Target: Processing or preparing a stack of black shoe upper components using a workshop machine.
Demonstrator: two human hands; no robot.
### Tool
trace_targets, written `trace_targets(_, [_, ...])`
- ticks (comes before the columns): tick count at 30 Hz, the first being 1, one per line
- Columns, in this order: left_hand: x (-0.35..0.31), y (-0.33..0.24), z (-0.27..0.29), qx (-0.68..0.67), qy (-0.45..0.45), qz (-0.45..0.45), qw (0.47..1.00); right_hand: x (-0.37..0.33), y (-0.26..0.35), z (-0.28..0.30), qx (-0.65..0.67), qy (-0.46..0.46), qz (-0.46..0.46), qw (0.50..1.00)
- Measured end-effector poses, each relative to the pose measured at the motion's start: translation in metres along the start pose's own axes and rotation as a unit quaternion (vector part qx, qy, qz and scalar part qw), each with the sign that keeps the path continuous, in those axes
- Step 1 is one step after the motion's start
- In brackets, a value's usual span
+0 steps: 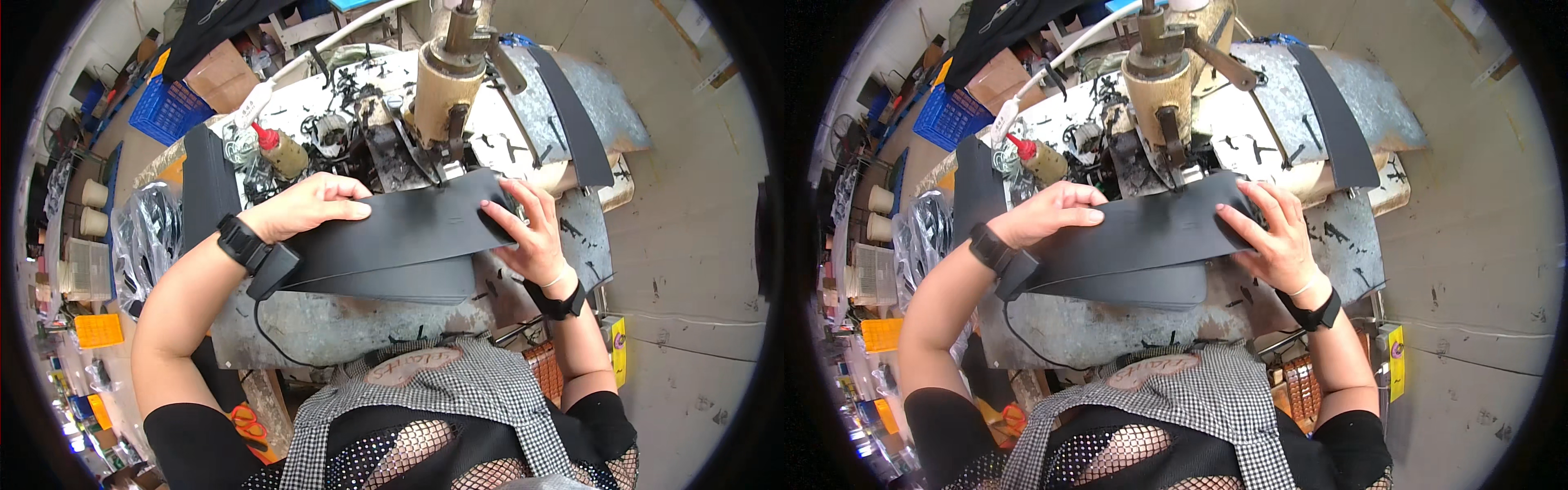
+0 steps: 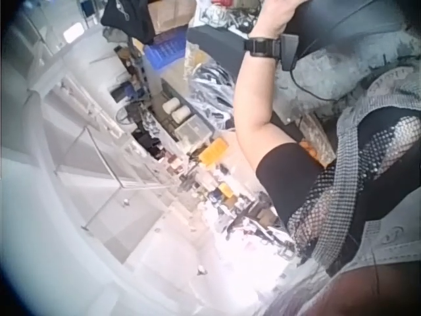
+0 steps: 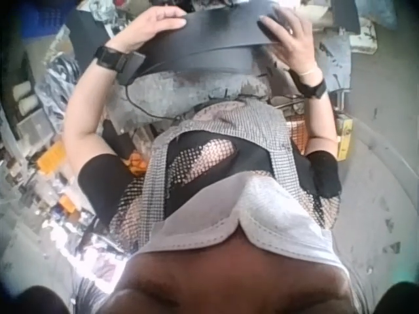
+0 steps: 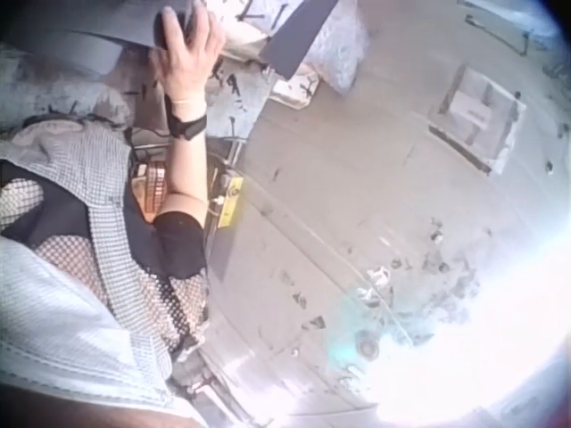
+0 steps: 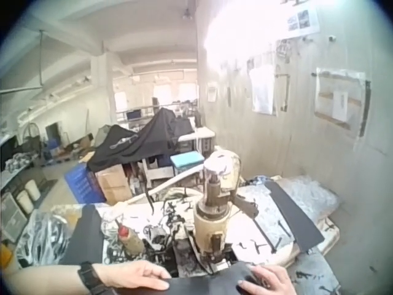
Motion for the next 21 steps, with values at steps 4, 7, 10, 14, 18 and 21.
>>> trace_targets(4, [0.013,0.000,-0.011,-0.014,0.028,0.033,0.999,0.006,-0.050,0.023,-0.041,-0.152,-0.030,0.987])
trace_targets(7, [-0.003,0.001,-0.004,0.055,0.025,-0.009,0.998,0.010,-0.091,0.054,-0.041,-0.129,-0.066,0.989])
trace_targets(10, [-0.020,-0.006,-0.011,-0.008,0.027,0.013,1.000,-0.024,-0.169,0.072,0.153,-0.046,-0.294,0.942])
trace_targets(14, [-0.031,-0.004,-0.002,0.014,0.027,0.016,0.999,-0.055,-0.238,0.063,0.239,0.059,-0.470,0.848])
trace_targets(18, [-0.022,-0.004,-0.003,0.045,0.020,0.012,0.999,-0.037,-0.190,0.069,-0.240,-0.041,-0.305,0.921])
trace_targets(21, [-0.007,0.004,0.000,0.017,0.000,0.000,1.000,0.010,-0.066,0.032,0.094,0.000,-0.070,0.993])
Point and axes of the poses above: each hand's wrist, its own x-axis towards the middle knuckle, its own z-axis out of the back of the hand, y = z × x, the point moved 7 cm from there along x, towards the middle knuckle, and after that the axes turned 10 degrees about -x, right-handed, at the moved point
